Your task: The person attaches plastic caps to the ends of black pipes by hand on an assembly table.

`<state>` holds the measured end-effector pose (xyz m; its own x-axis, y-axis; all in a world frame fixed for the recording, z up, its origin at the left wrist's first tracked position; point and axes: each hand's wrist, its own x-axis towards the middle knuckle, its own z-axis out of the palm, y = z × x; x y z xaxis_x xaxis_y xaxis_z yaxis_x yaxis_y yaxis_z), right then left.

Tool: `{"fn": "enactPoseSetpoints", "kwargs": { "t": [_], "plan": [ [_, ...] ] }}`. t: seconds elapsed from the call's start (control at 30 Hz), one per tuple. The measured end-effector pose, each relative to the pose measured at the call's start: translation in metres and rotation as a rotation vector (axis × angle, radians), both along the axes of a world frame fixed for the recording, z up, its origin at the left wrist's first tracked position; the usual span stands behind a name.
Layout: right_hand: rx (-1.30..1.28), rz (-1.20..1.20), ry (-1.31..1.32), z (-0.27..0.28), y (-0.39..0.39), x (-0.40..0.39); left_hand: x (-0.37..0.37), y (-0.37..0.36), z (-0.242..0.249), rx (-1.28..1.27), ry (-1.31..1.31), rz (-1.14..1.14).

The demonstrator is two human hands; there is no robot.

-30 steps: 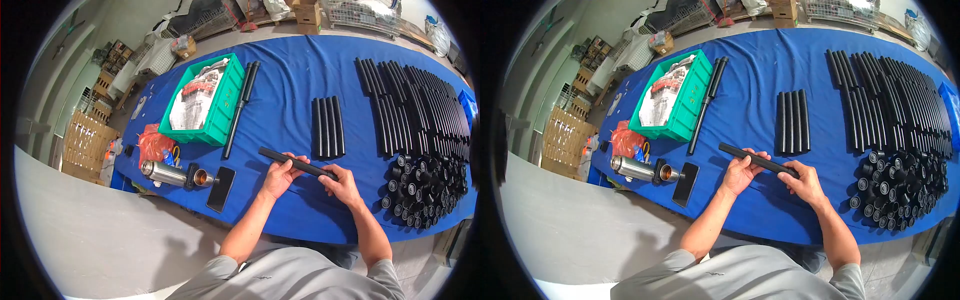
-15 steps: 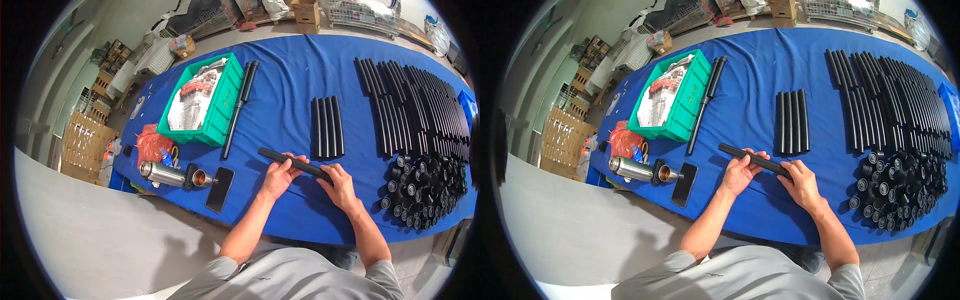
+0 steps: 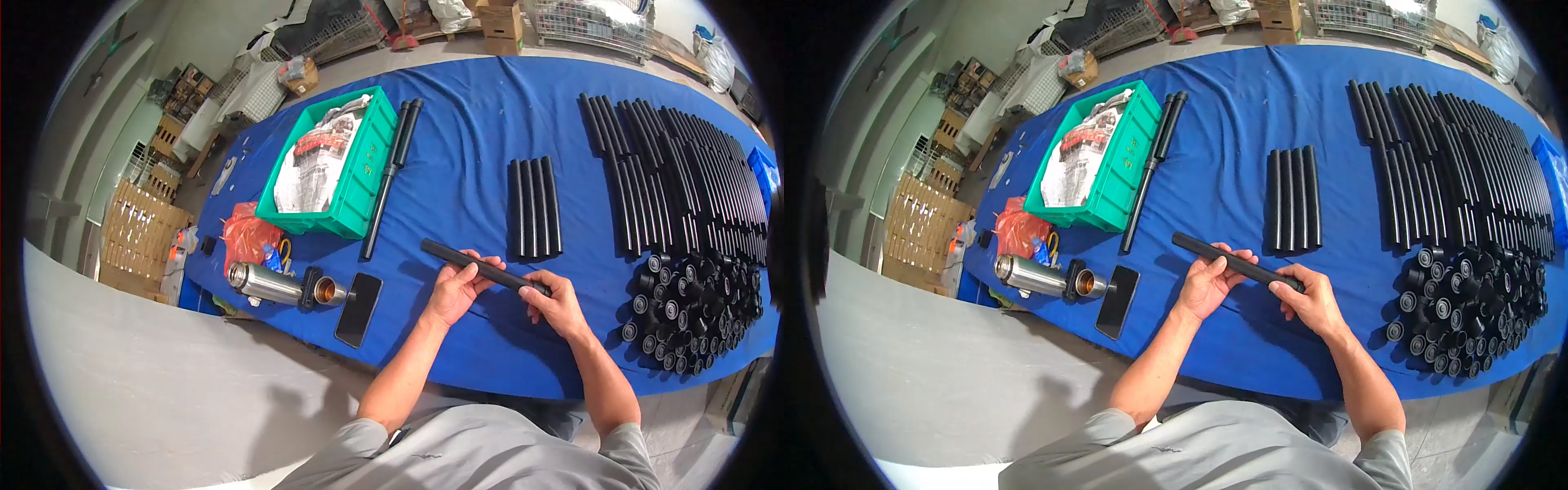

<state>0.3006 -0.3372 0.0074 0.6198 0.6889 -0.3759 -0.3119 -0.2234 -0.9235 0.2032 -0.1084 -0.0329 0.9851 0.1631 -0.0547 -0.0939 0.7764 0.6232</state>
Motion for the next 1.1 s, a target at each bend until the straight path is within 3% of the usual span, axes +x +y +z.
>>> {"fn": "enactPoseSetpoints", "kwargs": {
  "t": [0.1, 0.13, 0.23, 0.33, 0.43, 0.47, 0.57, 0.67, 0.77, 0.8, 0.9, 0.93, 1.03, 1.07, 1.1],
  "plan": [
    [0.113, -0.112, -1.083, -0.008, 0.006, -0.007, 0.002, 0.000, 0.000, 0.002, 0.008, -0.003],
    [0.079, -0.102, -1.126, -0.008, 0.006, -0.008, 0.002, 0.000, -0.001, -0.003, 0.007, -0.004],
    [0.047, -0.008, -0.678, -0.004, 0.001, -0.006, 0.000, 0.002, 0.000, -0.018, -0.010, -0.005],
    [-0.039, 0.010, -0.041, 0.009, 0.001, -0.001, 0.000, 0.002, 0.001, -0.002, -0.023, -0.022],
    [0.043, -0.067, -1.078, -0.004, 0.004, -0.010, 0.001, 0.001, 0.000, -0.004, 0.008, -0.004],
    [0.068, -0.085, -1.130, -0.008, 0.006, -0.010, 0.000, 0.002, -0.002, -0.004, 0.007, 0.002],
    [0.032, -0.003, -0.817, 0.000, 0.000, -0.007, 0.000, 0.002, -0.004, 0.000, 0.003, 0.002],
    [-0.050, 0.045, -0.202, 0.014, -0.001, -0.002, -0.001, 0.000, 0.001, 0.006, 0.014, 0.001],
    [0.055, -0.054, -1.127, -0.014, 0.002, -0.009, -0.001, 0.000, 0.001, -0.001, 0.037, 0.000],
    [0.054, -0.063, -1.197, -0.014, 0.002, -0.010, -0.002, 0.000, 0.001, -0.020, 0.033, 0.000],
    [0.076, -0.048, -0.980, -0.005, 0.000, -0.009, -0.002, 0.002, 0.000, -0.034, 0.017, -0.010],
    [-0.040, 0.042, -0.277, 0.026, -0.002, -0.008, -0.002, 0.002, 0.000, -0.055, 0.010, -0.008],
    [0.045, -0.024, -0.479, 0.009, -0.002, -0.007, 0.000, 0.001, 0.003, -0.020, 0.032, -0.016],
    [0.125, -0.093, -1.081, -0.009, 0.002, -0.005, 0.000, 0.001, 0.003, -0.024, 0.042, -0.015],
    [0.153, -0.116, -1.121, -0.012, 0.004, -0.004, 0.000, 0.002, 0.002, -0.028, 0.051, -0.012]
  ]
}}
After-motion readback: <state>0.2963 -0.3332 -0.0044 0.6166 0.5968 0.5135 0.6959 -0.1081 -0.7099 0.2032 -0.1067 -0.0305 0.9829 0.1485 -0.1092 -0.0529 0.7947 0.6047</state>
